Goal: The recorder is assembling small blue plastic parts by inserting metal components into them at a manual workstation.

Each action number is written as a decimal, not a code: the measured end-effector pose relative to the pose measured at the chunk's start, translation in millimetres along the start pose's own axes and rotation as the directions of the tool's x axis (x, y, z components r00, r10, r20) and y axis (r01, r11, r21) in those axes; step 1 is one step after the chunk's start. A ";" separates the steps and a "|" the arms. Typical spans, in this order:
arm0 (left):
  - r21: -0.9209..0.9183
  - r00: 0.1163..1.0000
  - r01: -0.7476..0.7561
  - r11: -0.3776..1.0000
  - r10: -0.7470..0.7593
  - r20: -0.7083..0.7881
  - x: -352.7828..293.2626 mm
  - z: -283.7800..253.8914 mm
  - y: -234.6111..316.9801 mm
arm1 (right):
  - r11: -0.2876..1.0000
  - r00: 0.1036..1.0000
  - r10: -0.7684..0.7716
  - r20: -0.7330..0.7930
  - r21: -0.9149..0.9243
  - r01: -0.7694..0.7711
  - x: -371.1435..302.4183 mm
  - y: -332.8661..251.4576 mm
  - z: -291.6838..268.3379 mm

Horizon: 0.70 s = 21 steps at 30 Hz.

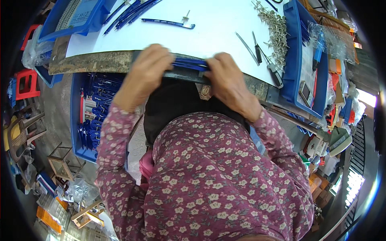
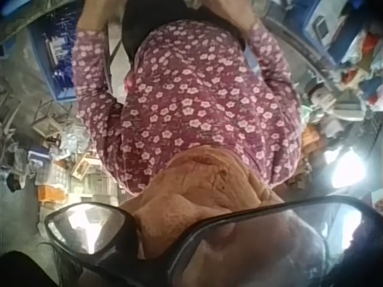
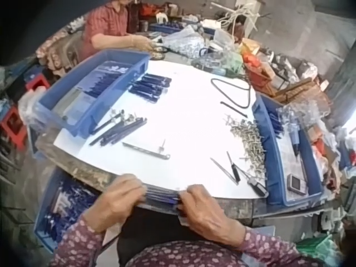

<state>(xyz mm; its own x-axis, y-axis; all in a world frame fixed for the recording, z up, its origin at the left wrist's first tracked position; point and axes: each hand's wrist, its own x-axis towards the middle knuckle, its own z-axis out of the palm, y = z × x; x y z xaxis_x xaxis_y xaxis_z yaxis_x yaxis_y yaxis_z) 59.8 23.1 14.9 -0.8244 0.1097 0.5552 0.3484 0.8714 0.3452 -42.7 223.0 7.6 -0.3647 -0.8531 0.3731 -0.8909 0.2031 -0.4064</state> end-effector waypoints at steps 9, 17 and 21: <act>0.106 0.956 0.291 0.951 -0.292 -0.014 -51.5 -59.7 -27.3 | 0.984 0.989 -0.146 0.005 0.104 0.145 62.4 -37.2 56.7; -0.019 0.999 0.025 1.000 -0.024 0.032 -14.9 -1.4 0.6 | 0.991 0.999 -0.020 0.045 0.131 0.014 2.3 -4.8 4.2; -0.099 0.995 0.033 0.995 -0.023 0.098 3.6 16.1 16.2 | 0.997 0.996 0.070 0.061 0.030 -0.072 -18.6 4.1 -13.7</act>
<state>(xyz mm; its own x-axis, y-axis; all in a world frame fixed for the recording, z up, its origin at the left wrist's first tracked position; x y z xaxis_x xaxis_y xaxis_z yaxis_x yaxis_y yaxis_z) 55.3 45.3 10.3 -0.8719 0.1356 0.4706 0.3634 0.8232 0.4362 -43.2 246.3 10.4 -0.4087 -0.8645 0.2927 -0.8541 0.2493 -0.4565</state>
